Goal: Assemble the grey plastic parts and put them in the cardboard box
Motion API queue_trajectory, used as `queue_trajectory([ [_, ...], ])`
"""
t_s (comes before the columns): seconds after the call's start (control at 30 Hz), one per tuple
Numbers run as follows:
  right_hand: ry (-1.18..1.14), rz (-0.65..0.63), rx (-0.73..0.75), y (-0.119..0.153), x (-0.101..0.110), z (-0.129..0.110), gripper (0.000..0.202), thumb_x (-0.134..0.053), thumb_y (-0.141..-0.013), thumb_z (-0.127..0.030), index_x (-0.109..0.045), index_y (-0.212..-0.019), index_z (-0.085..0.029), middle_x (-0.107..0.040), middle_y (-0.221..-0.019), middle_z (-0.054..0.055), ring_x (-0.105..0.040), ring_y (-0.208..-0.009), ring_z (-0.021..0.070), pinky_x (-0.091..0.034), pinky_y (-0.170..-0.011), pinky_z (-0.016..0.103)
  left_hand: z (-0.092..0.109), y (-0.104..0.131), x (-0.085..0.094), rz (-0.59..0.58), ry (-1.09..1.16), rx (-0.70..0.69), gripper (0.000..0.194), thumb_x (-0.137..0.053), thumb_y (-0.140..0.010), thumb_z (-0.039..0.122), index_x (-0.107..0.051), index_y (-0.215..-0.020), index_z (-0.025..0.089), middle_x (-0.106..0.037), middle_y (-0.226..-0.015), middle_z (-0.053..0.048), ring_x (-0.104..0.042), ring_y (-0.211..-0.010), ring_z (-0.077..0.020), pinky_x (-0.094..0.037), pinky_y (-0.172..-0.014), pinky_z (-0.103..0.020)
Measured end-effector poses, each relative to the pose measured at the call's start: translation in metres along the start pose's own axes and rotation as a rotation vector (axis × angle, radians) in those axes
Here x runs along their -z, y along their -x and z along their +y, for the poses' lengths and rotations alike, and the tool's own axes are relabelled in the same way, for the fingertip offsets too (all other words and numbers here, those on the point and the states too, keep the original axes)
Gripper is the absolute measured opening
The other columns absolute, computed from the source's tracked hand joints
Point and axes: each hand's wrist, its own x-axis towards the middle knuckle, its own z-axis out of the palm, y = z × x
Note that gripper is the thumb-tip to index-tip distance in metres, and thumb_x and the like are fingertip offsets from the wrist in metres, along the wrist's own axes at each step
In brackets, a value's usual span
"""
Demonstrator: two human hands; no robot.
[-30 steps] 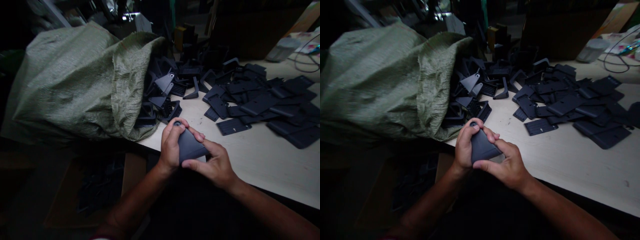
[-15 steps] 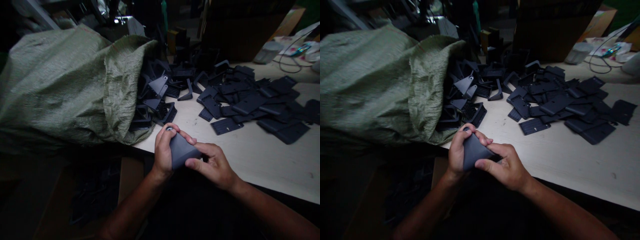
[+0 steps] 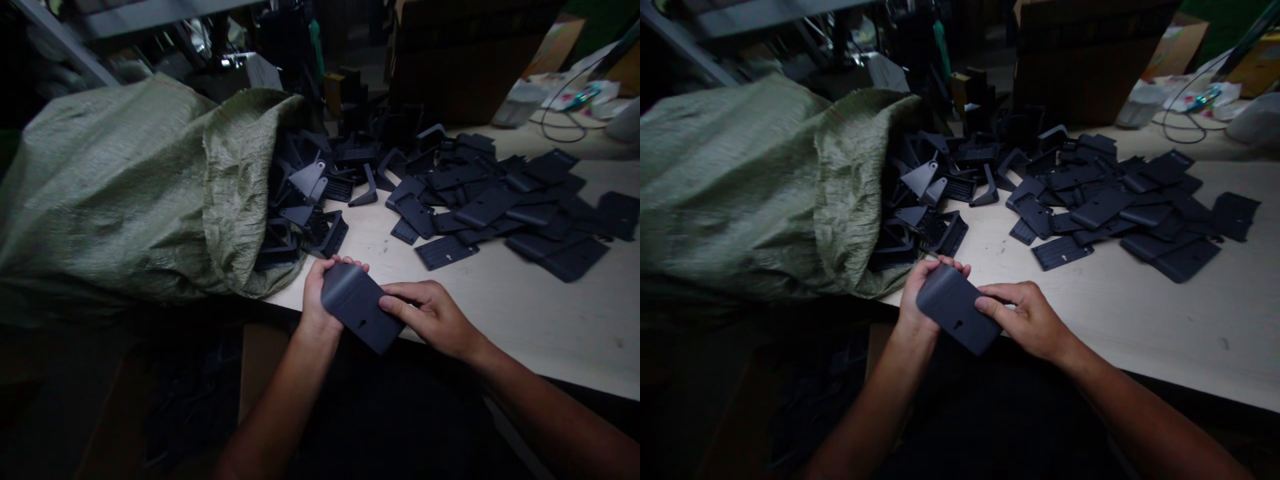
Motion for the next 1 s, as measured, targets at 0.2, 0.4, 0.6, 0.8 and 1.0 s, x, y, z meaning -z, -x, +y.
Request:
queue_trajectory([
  [0.2, -0.030, -0.005, -0.041, -0.006, 0.012, -0.002, 0.035, -0.068, -0.100, -0.049, -0.084, -0.108, -0.020, -0.080, -0.101, 0.006, -0.074, -0.091, 0.0232, -0.057, -0.078, 0.030, -0.015, -0.017, 0.020, 0.038, -0.289, -0.217, 0.016, -0.066, -0.080, 0.031, -0.070, -0.086, 0.016, -0.070, -0.081, -0.003, -0.068, -0.077, -0.0192, -0.053, -0.076, -0.029],
  [0.4, 0.023, 0.061, -0.088, -0.009, 0.025, -0.003, 0.047, -0.064, -0.099, -0.058, -0.079, -0.083, -0.017, -0.070, -0.077, 0.003, -0.060, -0.068, 0.0164, -0.045, -0.059, 0.026, 0.001, -0.012, 0.028, -0.173, -0.727, -0.395, 0.037, -0.055, -0.099, 0.044, -0.072, -0.081, 0.017, -0.070, -0.079, -0.004, -0.064, -0.077, -0.0190, -0.046, -0.069, -0.027],
  [0.6, -0.143, 0.131, -0.208, -0.018, 0.021, 0.002, 0.050, -0.073, -0.089, -0.064, -0.076, -0.080, -0.015, -0.063, -0.065, 0.000, -0.050, -0.054, 0.0114, -0.037, -0.049, 0.023, 0.017, 0.001, 0.017, -0.420, -0.851, -0.036, 0.053, -0.070, -0.089, 0.064, -0.065, -0.066, 0.016, -0.053, -0.061, 0.000, -0.044, -0.055, -0.0136, -0.034, -0.054, -0.028],
  [0.8, -0.052, -0.031, -0.122, -0.014, 0.032, -0.012, 0.055, -0.091, -0.073, -0.054, -0.077, -0.112, -0.017, -0.076, -0.097, 0.004, -0.068, -0.083, 0.0187, -0.052, -0.072, 0.026, 0.017, -0.004, 0.012, -0.341, -0.732, -0.065, 0.051, -0.075, -0.083, 0.062, -0.065, -0.064, 0.016, -0.051, -0.056, 0.000, -0.042, -0.048, -0.0126, -0.027, -0.047, -0.027],
  [1.0, 0.119, -0.181, -0.067, -0.002, 0.029, -0.007, 0.063, -0.095, -0.069, -0.052, -0.075, -0.120, -0.021, -0.075, -0.096, 0.000, -0.068, -0.081, 0.0188, -0.051, -0.068, 0.025, 0.019, -0.001, 0.014, -0.449, -0.897, -0.070, 0.052, -0.077, -0.081, 0.057, -0.053, -0.055, 0.019, -0.041, -0.051, 0.003, -0.033, -0.046, -0.0100, -0.023, -0.047, -0.027],
])
